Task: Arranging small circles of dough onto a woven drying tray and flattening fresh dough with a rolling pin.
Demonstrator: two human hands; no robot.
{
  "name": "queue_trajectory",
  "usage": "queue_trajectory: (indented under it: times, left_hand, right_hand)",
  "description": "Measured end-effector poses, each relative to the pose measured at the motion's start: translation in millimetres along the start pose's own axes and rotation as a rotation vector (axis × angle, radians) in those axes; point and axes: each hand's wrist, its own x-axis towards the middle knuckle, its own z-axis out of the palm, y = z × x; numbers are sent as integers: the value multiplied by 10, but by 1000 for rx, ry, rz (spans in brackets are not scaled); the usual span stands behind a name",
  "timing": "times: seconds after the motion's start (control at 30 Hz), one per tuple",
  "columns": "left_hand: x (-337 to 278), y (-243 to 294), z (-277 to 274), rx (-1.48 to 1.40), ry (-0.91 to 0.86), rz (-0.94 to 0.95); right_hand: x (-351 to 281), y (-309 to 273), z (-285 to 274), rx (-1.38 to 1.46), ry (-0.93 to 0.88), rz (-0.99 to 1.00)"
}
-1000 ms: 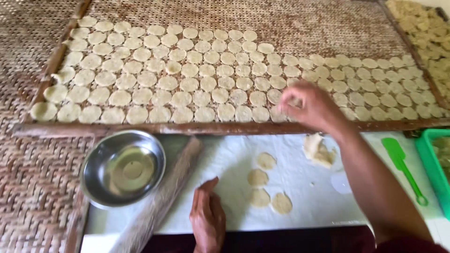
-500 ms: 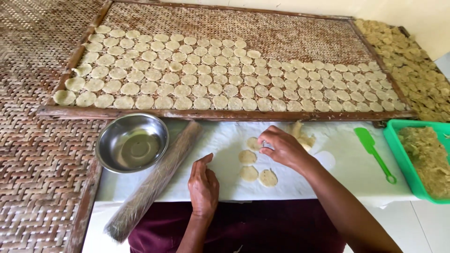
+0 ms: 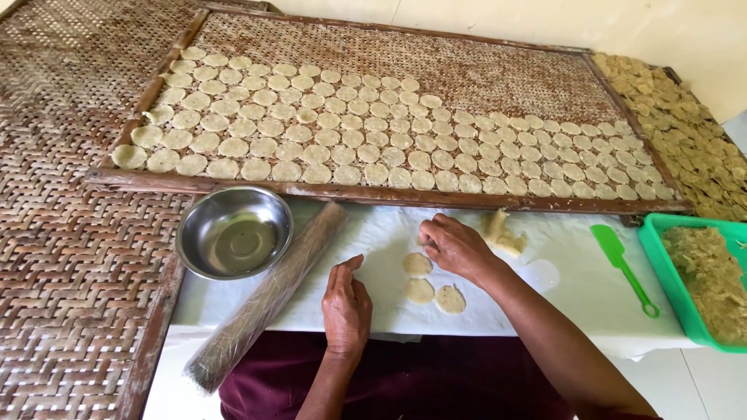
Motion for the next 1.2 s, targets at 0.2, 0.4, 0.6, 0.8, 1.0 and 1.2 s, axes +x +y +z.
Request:
queue_trajectory:
  times: [0.2,0.4,0.6,0.8,1.0,1.2]
  left_hand:
    - [-8,-1,4,3,-1,4]
    - [2,37,-9,10,-13,-17]
    - [9,29,-2,16,-26,-40]
    - [8,6,3,15,-3,6]
    - [13,50,-15,8,-22,-22]
    - [11,26,-20,-6,-4,22]
  right_hand:
    - [21,92,-24,212,3,-8]
    - [105,343,140,296,-10,-10]
    - [163,452,167,457,-58,118]
    - [170,431,108,588,-101,196]
    - [206,419,-28,724,-117,262]
    - [281,358,-397,799,-116,371]
